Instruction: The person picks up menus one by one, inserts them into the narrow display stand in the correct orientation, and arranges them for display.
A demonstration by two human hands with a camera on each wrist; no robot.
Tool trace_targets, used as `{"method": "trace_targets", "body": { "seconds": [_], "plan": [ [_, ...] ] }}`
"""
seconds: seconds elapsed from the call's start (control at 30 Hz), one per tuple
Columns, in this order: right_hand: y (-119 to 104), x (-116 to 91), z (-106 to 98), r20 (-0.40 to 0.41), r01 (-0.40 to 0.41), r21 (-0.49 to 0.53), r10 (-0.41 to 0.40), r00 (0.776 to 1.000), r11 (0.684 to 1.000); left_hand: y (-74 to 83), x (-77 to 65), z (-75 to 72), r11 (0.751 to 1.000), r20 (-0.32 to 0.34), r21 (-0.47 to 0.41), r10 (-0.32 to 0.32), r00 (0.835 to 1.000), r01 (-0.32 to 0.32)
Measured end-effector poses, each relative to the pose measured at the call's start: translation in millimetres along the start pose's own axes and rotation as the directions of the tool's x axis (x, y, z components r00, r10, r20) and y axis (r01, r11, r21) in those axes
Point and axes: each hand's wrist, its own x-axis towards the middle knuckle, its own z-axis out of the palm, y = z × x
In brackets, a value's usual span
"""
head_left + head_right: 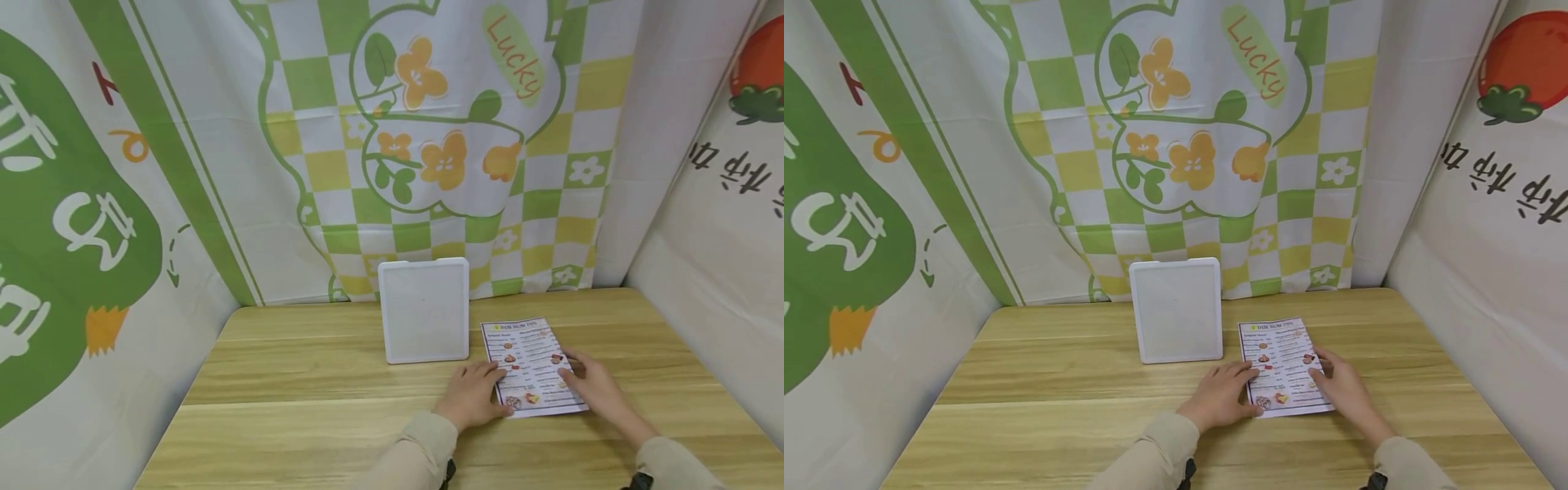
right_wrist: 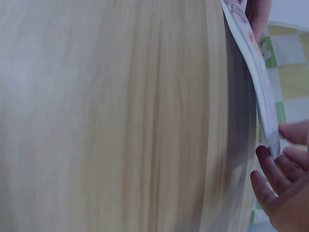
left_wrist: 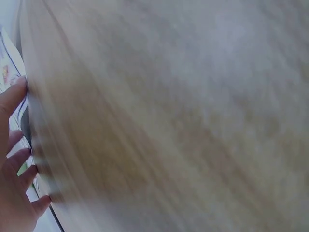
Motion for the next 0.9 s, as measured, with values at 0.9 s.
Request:
{"method": "trace_targets", "body": {
  "seconds": [0.9],
  "plan": [
    [-30, -11, 0, -0.117, -0.274, 0.242, 0.309, 0.944, 0.931, 9.2, -0.5, -1.1, 0.673, -0.103, -0.709, -0.397, 0.912, 0.212]
  ]
}}
